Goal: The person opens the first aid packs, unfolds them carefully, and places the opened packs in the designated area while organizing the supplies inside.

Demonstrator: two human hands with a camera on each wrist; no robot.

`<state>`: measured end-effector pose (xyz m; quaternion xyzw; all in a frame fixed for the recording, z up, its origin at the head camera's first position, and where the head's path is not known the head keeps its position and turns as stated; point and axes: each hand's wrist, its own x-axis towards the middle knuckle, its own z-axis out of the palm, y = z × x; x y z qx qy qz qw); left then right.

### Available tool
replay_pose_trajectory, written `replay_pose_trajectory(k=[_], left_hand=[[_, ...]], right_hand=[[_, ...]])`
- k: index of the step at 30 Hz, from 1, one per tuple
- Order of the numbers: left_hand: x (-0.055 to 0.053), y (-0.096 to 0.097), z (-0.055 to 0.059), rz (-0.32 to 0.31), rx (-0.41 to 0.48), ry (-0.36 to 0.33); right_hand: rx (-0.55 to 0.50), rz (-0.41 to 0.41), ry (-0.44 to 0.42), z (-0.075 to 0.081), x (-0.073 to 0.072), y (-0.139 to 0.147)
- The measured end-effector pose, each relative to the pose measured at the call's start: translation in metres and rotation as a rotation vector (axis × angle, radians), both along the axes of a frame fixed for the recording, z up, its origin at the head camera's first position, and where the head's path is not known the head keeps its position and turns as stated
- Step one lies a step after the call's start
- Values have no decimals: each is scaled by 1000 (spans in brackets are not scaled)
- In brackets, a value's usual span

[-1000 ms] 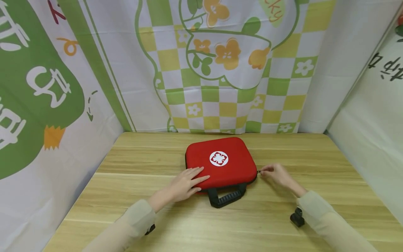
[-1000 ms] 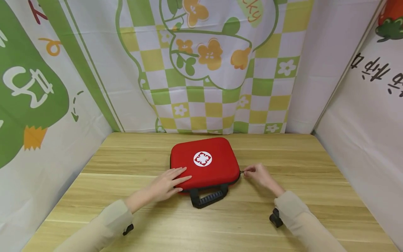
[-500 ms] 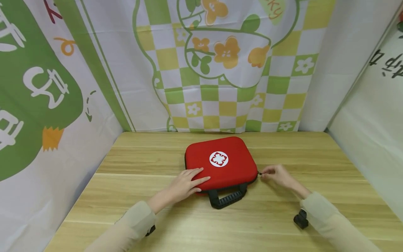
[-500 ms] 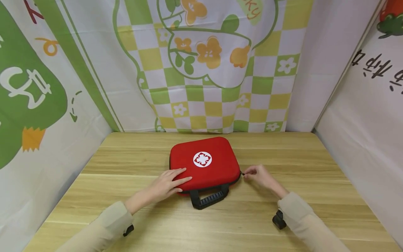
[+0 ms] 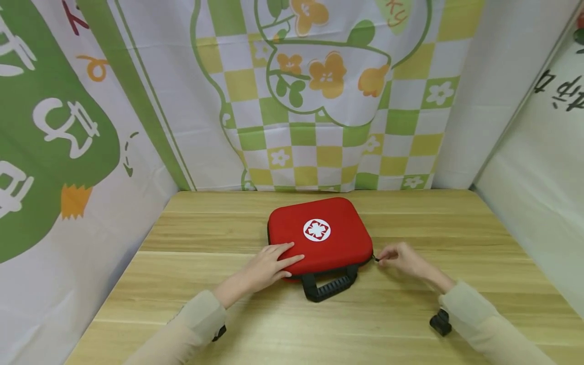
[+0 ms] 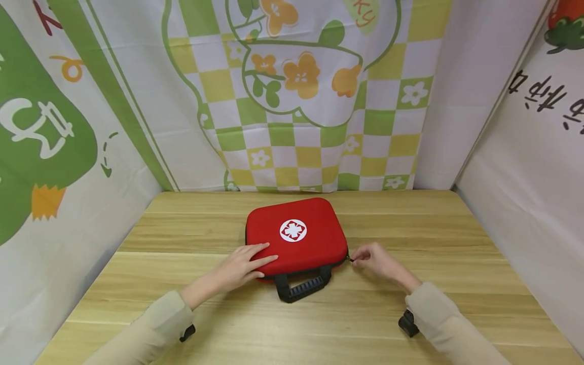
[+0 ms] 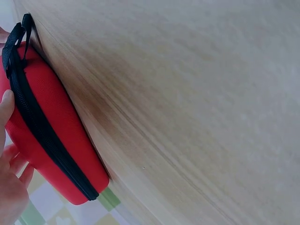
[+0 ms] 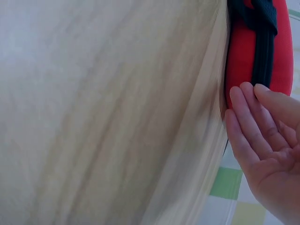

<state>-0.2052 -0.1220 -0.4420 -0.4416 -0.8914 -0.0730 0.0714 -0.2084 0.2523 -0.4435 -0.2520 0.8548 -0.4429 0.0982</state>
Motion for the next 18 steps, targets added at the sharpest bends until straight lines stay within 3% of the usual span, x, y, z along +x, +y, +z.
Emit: replay_pose_trajectory(k=[10, 18], left_hand=[[-4, -1, -4, 21, -32, 8], [-3, 4, -5, 38, -43, 33]], right_hand=[[2, 9, -12, -1, 10, -9], [16, 44, -30, -6, 12, -37]])
